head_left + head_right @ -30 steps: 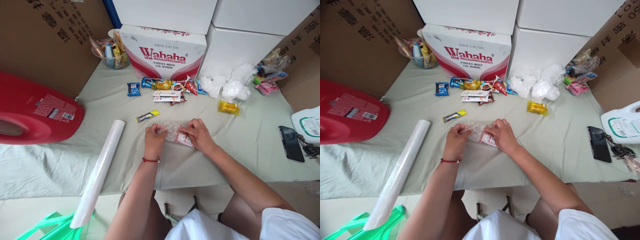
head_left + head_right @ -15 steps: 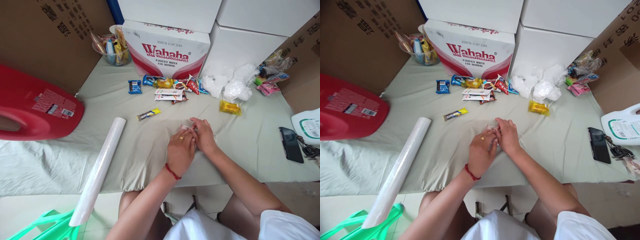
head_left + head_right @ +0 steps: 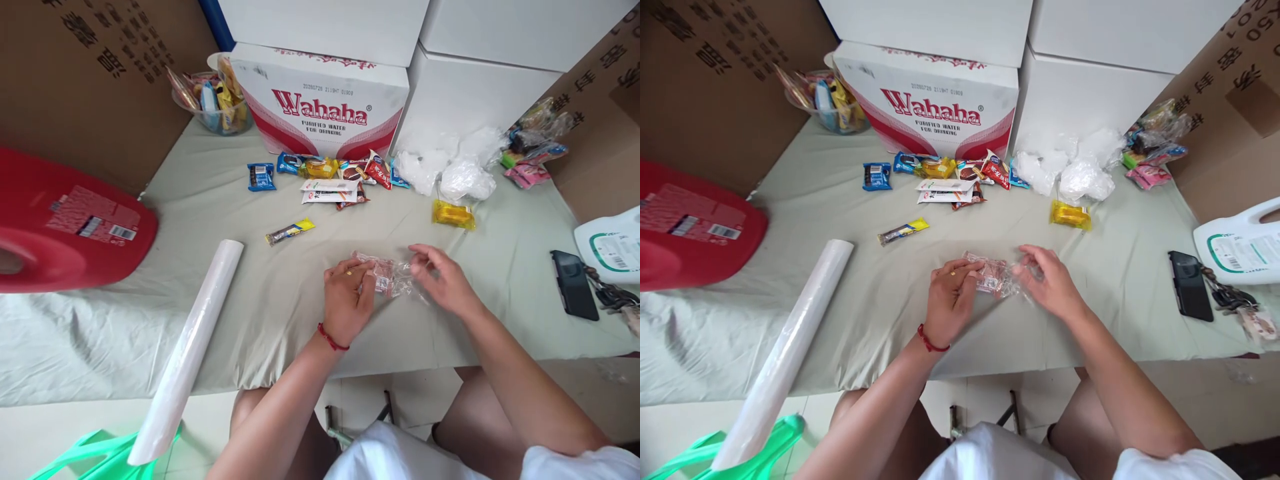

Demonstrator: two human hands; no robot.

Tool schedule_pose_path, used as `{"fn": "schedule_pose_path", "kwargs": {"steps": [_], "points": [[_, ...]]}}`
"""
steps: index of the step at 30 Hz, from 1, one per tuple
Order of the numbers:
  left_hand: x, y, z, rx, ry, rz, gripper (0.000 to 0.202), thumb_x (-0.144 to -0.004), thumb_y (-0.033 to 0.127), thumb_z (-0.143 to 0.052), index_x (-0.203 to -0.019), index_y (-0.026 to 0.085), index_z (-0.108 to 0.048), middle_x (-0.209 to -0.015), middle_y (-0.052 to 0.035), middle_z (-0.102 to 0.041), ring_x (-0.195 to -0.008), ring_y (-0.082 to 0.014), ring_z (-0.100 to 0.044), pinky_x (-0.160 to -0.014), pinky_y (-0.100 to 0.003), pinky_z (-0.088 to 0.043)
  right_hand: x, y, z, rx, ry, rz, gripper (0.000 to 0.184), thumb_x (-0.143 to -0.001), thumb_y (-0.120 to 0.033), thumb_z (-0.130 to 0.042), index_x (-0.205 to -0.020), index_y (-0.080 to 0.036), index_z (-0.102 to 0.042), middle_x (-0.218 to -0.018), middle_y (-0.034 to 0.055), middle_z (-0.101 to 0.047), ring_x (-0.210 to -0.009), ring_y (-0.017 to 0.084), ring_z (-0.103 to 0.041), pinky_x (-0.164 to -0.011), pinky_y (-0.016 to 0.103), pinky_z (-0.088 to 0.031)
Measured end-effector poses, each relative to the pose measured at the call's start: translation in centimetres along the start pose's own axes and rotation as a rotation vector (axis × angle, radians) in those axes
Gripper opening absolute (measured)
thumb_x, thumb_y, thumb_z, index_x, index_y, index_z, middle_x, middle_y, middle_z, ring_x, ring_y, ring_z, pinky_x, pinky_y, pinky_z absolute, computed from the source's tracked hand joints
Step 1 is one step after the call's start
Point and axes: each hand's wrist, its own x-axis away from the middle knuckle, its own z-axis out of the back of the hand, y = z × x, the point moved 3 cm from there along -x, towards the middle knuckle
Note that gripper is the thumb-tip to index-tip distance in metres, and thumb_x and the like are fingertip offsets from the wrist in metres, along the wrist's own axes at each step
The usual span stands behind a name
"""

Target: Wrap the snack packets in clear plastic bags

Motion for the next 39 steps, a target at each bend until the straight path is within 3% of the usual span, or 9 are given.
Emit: {"fn": "schedule_pose_path", "kwargs": {"steps": [6, 11, 13, 16, 20, 24, 29, 35, 39], "points": [[-0.5, -0.3, -0.4, -0.038, 0.024, 0.057, 0.016, -0.089, 0.023, -0.068, -0.074, 0.025, -0.072, -0.113, -0.0010, -0.081, -0.117, -0.0289, -0.061, -0.101, -0.050, -0.041, 1.7, 2.0, 1.4, 0.022, -0.028, -0.112, 0.022, -0.092, -0.043, -0.063, -0.091, -0.025, -0.075, -0.081, 0.0058, -0.071, -0.081, 0.025, -0.063, -0.077, 0.042, -0.052], [-0.7, -0.2, -0.9, 0.004, 0.021, 0.132, 0.015, -0.084, 0.014, -0.068, -0.073, 0.024, -0.065, -0.111, -0.0001, -0.078, -0.117, -0.0283, -0.058, -0.099, -0.048, -0.041, 1.0, 4.0, 4.9, 0.022, 0.143, -0.371, 0.042, -0.091, -0.059, -0.059, -0.106, -0.023, -0.074, -0.093, 0.0063, -0.073, -0.080, 0.022, -0.063, -0.075, 0.037, -0.051], [-0.8, -0.3, -1.1, 0.001, 0.031, 0.161, 0.012, -0.082, 0.014, -0.068, -0.087, 0.025, -0.066, -0.109, -0.0030, -0.075, -0.116, -0.0288, -0.058, -0.100, -0.048, -0.043, 0.5, 3.4, 4.5, 0.050, 0.086, -0.287, 0.051, -0.092, -0.062, -0.058, -0.125, -0.026, -0.069, -0.111, 0.0081, -0.073, -0.106, 0.028, -0.063, -0.090, 0.040, -0.051], [-1.1, -1.0, -0.9, -0.037, 0.126, 0.281, 0.049, -0.071, 0.023, -0.079, -0.116, 0.021, -0.059, -0.126, -0.0112, -0.065, -0.124, -0.0333, -0.054, -0.104, -0.051, -0.044, -0.1, 2.4, 2.1, 0.124, -0.121, -0.189, 0.070, -0.081, -0.061, -0.073, -0.141, -0.026, -0.059, -0.114, 0.0090, -0.072, -0.127, 0.033, -0.052, -0.095, 0.042, -0.050], [-1.5, -1.8, -1.0, -0.088, 0.079, 0.396, 0.065, -0.065, 0.035, -0.084, -0.121, 0.019, -0.055, -0.155, -0.0209, -0.044, -0.150, -0.0428, -0.030, -0.117, -0.061, -0.031, -0.3, 1.7, -0.3, 0.225, -0.280, -0.159, 0.025, -0.086, -0.044, -0.068, -0.099, -0.023, -0.072, -0.084, 0.0065, -0.065, -0.100, 0.030, -0.058, -0.085, 0.039, -0.049], [-1.4, -1.4, -1.3, -0.080, 0.070, 0.315, 0.049, -0.064, 0.035, -0.084, -0.100, 0.021, -0.054, -0.140, -0.0195, -0.055, -0.145, -0.0422, -0.039, -0.116, -0.059, -0.033, 0.5, 0.8, -0.2, 0.216, -0.191, -0.070, 0.013, -0.087, -0.034, -0.060, -0.084, -0.022, -0.066, -0.096, 0.0077, -0.062, -0.091, 0.024, -0.058, -0.081, 0.036, -0.047], [0.2, 0.2, -2.5, 0.034, 0.144, 0.201, 0.044, -0.070, 0.025, -0.078, -0.100, 0.022, -0.047, -0.094, -0.0036, -0.062, -0.085, -0.0226, -0.062, -0.077, -0.038, -0.050, 2.7, -0.5, -0.6, 0.089, -0.171, -0.178, 0.015, -0.091, -0.037, -0.058, -0.083, -0.024, -0.055, -0.073, -0.0014, -0.059, -0.064, 0.016, -0.052, -0.065, 0.030, -0.040], [1.4, 2.2, -3.5, -0.392, 0.511, -0.384, 0.015, -0.088, 0.009, -0.063, -0.089, 0.021, -0.054, -0.096, -0.0101, -0.065, -0.093, -0.0256, -0.061, -0.076, -0.038, -0.037, 3.8, -2.4, -4.6, -0.634, -0.062, -0.342, 0.024, -0.088, -0.047, -0.068, -0.087, -0.024, -0.064, -0.080, -0.0001, -0.069, -0.075, 0.018, -0.061, -0.073, 0.031, -0.048], [0.6, 1.7, -3.9, -0.387, 0.365, -0.447, 0.019, -0.085, 0.003, -0.055, -0.093, 0.020, -0.057, -0.101, -0.0136, -0.065, -0.097, -0.0289, -0.058, -0.079, -0.041, -0.036, 3.7, -2.7, -6.2, -1.018, 0.020, -0.517, 0.044, -0.081, -0.065, -0.073, -0.087, -0.022, -0.073, -0.089, 0.0054, -0.074, -0.082, 0.021, -0.065, -0.077, 0.033, -0.051]]}}
